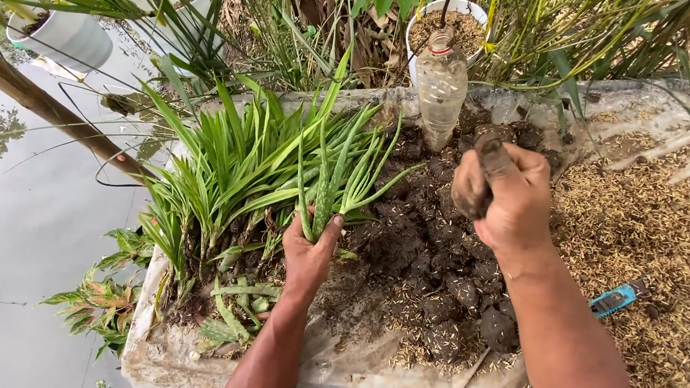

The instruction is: The person attaches a green leafy plant to a dark rock by hand, pressing the base of the plant against the rock surface. The person then places the attached unit onto a table covered with rice husks and other rocks. The person repeats this process with another plant and rock.

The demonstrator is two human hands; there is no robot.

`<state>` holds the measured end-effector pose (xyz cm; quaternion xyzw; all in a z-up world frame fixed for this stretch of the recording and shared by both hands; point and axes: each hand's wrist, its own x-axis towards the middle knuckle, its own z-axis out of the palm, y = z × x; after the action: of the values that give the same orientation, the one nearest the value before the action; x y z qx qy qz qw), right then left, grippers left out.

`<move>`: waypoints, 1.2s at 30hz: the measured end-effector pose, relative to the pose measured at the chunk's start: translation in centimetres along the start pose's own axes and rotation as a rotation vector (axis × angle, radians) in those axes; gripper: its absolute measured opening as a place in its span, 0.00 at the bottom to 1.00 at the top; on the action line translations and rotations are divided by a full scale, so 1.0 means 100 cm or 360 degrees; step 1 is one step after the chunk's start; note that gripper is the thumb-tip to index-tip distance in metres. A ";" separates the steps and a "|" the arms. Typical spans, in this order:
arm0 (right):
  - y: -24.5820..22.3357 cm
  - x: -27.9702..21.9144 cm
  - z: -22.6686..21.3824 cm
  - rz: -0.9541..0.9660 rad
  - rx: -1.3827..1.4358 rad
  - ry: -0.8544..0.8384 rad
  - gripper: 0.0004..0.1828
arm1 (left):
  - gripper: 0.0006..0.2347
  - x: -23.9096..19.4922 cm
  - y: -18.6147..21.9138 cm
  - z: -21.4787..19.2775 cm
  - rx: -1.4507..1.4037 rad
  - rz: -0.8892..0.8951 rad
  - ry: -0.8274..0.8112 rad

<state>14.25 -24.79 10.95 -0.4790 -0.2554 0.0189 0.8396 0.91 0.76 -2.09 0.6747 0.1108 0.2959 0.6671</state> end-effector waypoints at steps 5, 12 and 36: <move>-0.049 0.006 0.034 0.0367 0.0257 -0.0158 0.14 | 0.03 0.000 0.011 0.004 -0.0019 0.0003 -0.0008; -0.055 0.002 0.045 0.0439 0.0298 -0.0095 0.11 | 0.03 0.001 0.028 0.007 0.0019 0.0042 -0.0029; -0.017 0.000 0.024 0.0206 0.0056 -0.0189 0.13 | 0.04 0.001 0.009 0.001 0.0050 0.0041 0.0013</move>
<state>12.86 -23.81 13.30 -0.4778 -0.2729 0.1060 0.8283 0.80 0.65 -1.20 0.6852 0.1094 0.3056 0.6521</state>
